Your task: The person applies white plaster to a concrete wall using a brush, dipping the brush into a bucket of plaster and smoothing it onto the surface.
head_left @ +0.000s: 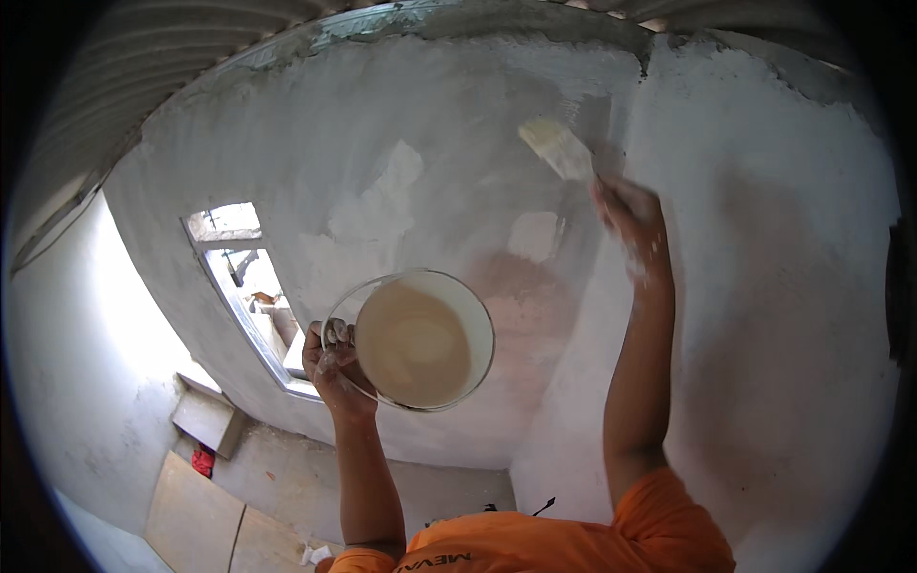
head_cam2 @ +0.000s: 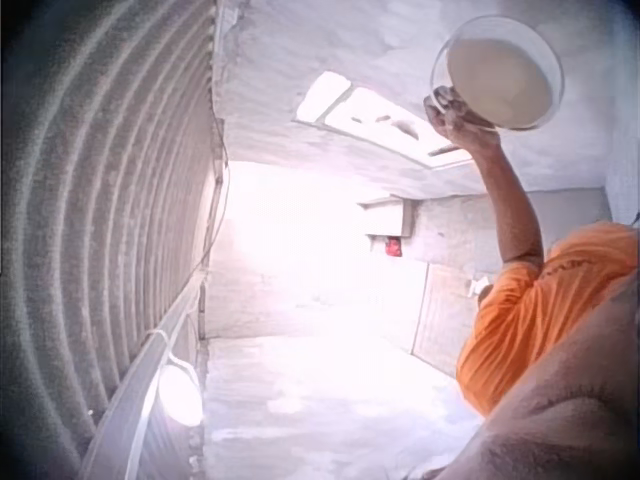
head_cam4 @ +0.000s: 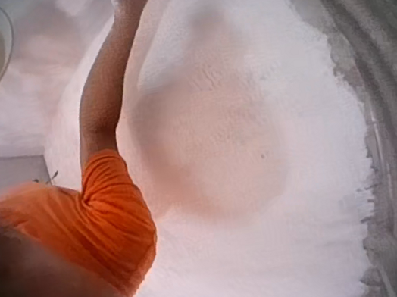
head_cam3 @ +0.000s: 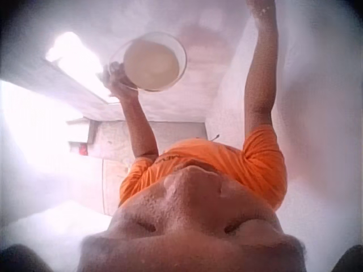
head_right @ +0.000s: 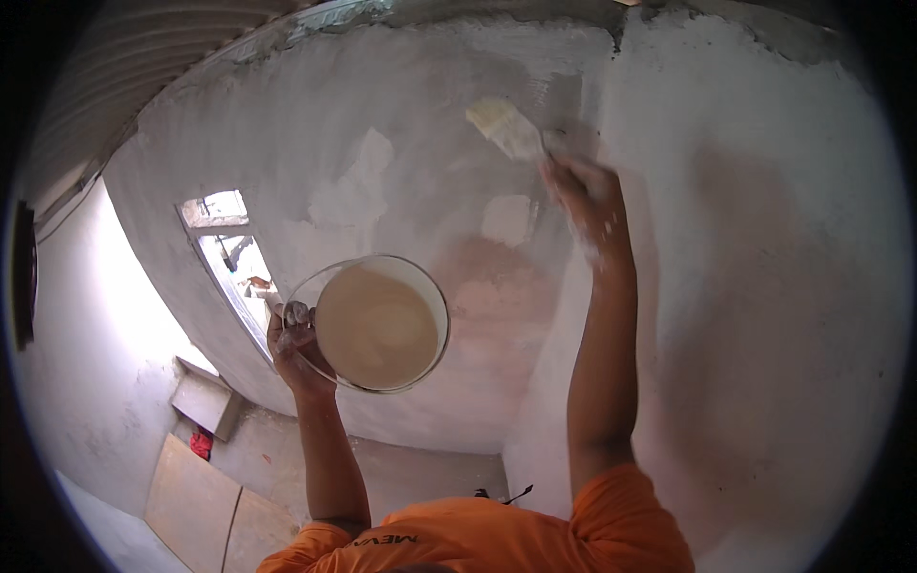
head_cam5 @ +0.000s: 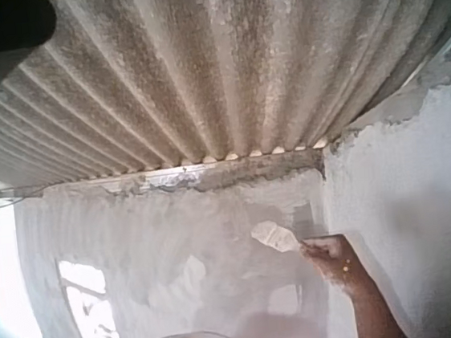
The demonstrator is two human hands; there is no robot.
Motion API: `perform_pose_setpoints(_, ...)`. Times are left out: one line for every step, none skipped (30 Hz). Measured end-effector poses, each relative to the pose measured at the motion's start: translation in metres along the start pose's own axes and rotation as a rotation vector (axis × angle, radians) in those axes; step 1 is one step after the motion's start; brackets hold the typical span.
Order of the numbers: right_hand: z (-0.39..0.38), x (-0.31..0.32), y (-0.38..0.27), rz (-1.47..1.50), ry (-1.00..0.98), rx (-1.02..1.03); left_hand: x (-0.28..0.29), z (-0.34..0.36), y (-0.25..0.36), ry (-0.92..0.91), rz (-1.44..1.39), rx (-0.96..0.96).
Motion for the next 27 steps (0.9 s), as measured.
perform_pose_setpoints(-0.043,-0.006,0.01,0.163,0.089,-0.153,0.002,-0.005,-0.006,0.03,0.002,0.023)
perform_pose_setpoints(-0.077,0.007,0.04,0.272,-0.026,-0.201,0.002,-0.01,-0.01,0.056,0.002,0.05)
perform_pose_setpoints(-0.111,0.007,0.066,0.376,-0.052,-0.249,0.004,-0.015,-0.011,0.015,-0.02,0.075)
perform_pose_setpoints(-0.141,-0.003,0.083,0.49,-0.043,-0.324,0.008,-0.021,-0.011,-0.021,-0.038,0.102)
perform_pose_setpoints(-0.167,-0.011,0.11,0.53,-0.013,-0.411,0.014,-0.029,-0.009,-0.048,-0.047,0.128)
perform_pose_setpoints(-0.185,-0.019,0.13,0.599,-0.042,-0.505,0.017,-0.034,-0.004,-0.02,0.048,0.153)
perform_pose_setpoints(-0.201,-0.028,0.144,0.643,-0.034,-0.574,0.024,-0.039,0.0,-0.017,0.097,0.177)
perform_pose_setpoints(-0.208,-0.03,0.152,0.645,-0.076,-0.606,0.03,-0.042,0.002,-0.015,0.141,0.204)
perform_pose_setpoints(-0.217,-0.033,0.159,0.652,-0.113,-0.646,0.038,-0.047,0.006,-0.011,0.19,0.242)
perform_pose_setpoints(-0.222,-0.041,0.158,0.606,-0.162,-0.639,0.046,-0.052,0.012,0.012,0.25,0.253)
perform_pose_setpoints(-0.223,-0.045,0.153,0.558,-0.21,-0.631,0.052,-0.057,0.015,0.033,0.307,0.271)
perform_pose_setpoints(-0.218,-0.052,0.144,0.525,-0.258,-0.6,0.053,-0.059,0.023,0.036,0.369,0.273)
perform_pose_setpoints(-0.214,-0.058,0.135,0.498,-0.372,-0.61,0.051,-0.062,0.029,0.072,0.399,0.267)
perform_pose_setpoints(-0.209,-0.064,0.124,0.473,-0.487,-0.611,0.044,-0.065,0.034,0.105,0.429,0.257)
perform_pose_setpoints(-0.204,-0.071,0.114,0.447,-0.598,-0.599,0.041,-0.065,0.041,0.129,0.457,0.243)
perform_pose_setpoints(-0.201,-0.078,0.108,0.356,-0.707,-0.568,0.048,-0.066,0.043,0.15,0.444,0.246)
perform_pose_setpoints(-0.202,-0.088,0.107,0.353,-0.727,-0.541,0.052,-0.068,0.05,0.171,0.484,0.227)
perform_pose_setpoints(-0.206,-0.1,0.103,0.35,-0.746,-0.515,0.049,-0.071,0.056,0.192,0.523,0.209)
perform_pose_setpoints(-0.209,-0.111,0.104,0.337,-0.762,-0.508,0.051,-0.074,0.058,0.22,0.554,0.209)
perform_pose_setpoints(-0.209,-0.125,0.104,0.28,-0.794,-0.434,0.052,-0.072,0.064,0.214,0.559,0.198)
perform_pose_setpoints(-0.211,-0.137,0.101,0.22,-0.84,-0.359,0.049,-0.078,0.074,0.223,0.559,0.181)
perform_pose_setpoints(-0.215,-0.142,0.1,0.136,-0.878,-0.291,0.05,-0.083,0.076,0.228,0.536,0.177)
perform_pose_setpoints(-0.222,-0.149,0.098,0.095,-0.89,-0.232,0.053,-0.088,0.081,0.212,0.532,0.217)
perform_pose_setpoints(-0.227,-0.155,0.096,0.051,-0.898,-0.16,0.048,-0.089,0.083,0.207,0.541,0.233)
perform_pose_setpoints(-0.234,-0.164,0.096,0.023,-0.925,-0.083,0.048,-0.095,0.087,0.219,0.561,0.239)
perform_pose_setpoints(-0.24,-0.169,0.097,0.007,-0.954,-0.055,0.056,-0.101,0.087,0.177,0.579,0.223)
perform_pose_setpoints(-0.246,-0.176,0.096,0.001,-0.978,-0.019,0.057,-0.105,0.089,0.185,0.628,0.245)
Point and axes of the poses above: each hand's wrist, its own z-axis towards the middle knuckle, its own x-axis out of the back of the hand, y = z × x, the point moved 2 cm from there along z, towards the middle knuckle, and after that the axes turned 10 degrees about z, right-handed, at the moved point
